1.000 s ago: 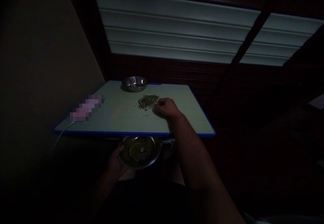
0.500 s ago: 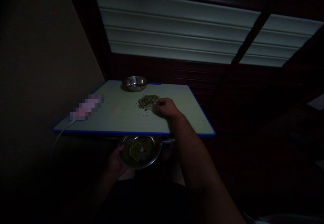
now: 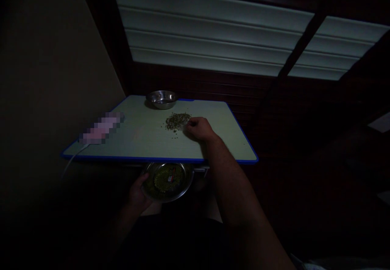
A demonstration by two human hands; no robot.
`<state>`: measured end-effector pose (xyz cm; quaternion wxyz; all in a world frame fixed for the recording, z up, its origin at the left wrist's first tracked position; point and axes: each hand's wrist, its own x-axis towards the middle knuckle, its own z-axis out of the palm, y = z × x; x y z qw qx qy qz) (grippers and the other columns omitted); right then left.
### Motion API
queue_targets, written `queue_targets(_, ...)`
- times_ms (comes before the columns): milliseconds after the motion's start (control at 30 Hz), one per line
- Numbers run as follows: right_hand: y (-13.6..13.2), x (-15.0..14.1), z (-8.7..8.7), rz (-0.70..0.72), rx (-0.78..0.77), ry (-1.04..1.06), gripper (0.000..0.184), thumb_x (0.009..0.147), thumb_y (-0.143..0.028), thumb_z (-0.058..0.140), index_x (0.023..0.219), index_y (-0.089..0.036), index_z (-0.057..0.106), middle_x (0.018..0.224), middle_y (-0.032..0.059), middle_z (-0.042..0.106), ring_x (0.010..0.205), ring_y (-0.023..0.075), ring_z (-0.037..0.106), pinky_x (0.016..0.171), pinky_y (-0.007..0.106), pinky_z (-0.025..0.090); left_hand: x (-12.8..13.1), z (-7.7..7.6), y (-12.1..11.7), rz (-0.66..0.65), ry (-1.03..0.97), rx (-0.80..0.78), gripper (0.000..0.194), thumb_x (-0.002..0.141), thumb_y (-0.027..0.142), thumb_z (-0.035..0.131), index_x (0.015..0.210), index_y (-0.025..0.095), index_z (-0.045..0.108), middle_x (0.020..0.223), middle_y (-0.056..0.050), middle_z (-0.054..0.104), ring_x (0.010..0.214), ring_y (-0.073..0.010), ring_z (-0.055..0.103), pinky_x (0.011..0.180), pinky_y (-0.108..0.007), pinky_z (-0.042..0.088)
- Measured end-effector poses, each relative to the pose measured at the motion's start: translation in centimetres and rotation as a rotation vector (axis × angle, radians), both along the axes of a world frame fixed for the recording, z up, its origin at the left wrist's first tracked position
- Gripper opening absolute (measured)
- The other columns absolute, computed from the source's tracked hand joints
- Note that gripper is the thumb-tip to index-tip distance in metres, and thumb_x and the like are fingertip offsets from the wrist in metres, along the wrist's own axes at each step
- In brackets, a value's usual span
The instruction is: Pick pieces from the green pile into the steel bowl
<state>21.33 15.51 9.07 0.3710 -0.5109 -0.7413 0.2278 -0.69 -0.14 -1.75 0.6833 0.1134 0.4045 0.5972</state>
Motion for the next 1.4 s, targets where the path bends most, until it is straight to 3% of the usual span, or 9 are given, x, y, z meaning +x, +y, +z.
queue_targets(567,0.3,-0.1,-0.2,0.044,-0.011,0.033,0.011,0.064,-0.025,0.059,0.065,-0.015,0.063,0.062,-0.0001,0.058,0.062,0.0125,0.050,0.061,0.026,0.037,0.0,0.3,0.0,0.041,0.011,-0.028,0.022,0.061,0.030,0.071,0.079,0.017,0.073,0.077,-0.006,0.076,0.082,-0.0269,0.070,0.081,-0.040,0.054)
queue_targets(833,0.6,-0.2,-0.8,0.066,0.123,-0.011,0.015,0.069,-0.024,0.058,0.073,-0.014,0.068,0.069,0.0015,0.064,0.066,0.0133,0.055,0.067,0.026,0.040,0.1,0.4,0.1,0.036,0.022,-0.038,0.021,0.061,0.030,0.068,0.078,0.018,0.073,0.076,-0.006,0.076,0.080,-0.0258,0.070,0.079,-0.039,0.055)
queue_targets(1400,0.7,-0.3,-0.9,0.085,0.123,0.022,0.014,0.069,-0.022,0.058,0.074,-0.014,0.069,0.069,0.0007,0.064,0.067,0.0127,0.055,0.065,0.025,0.040,0.1,0.5,-0.1,0.043,0.012,0.002,0.025,0.060,0.031,0.071,0.081,0.017,0.073,0.079,-0.005,0.076,0.082,-0.0249,0.070,0.080,-0.038,0.054)
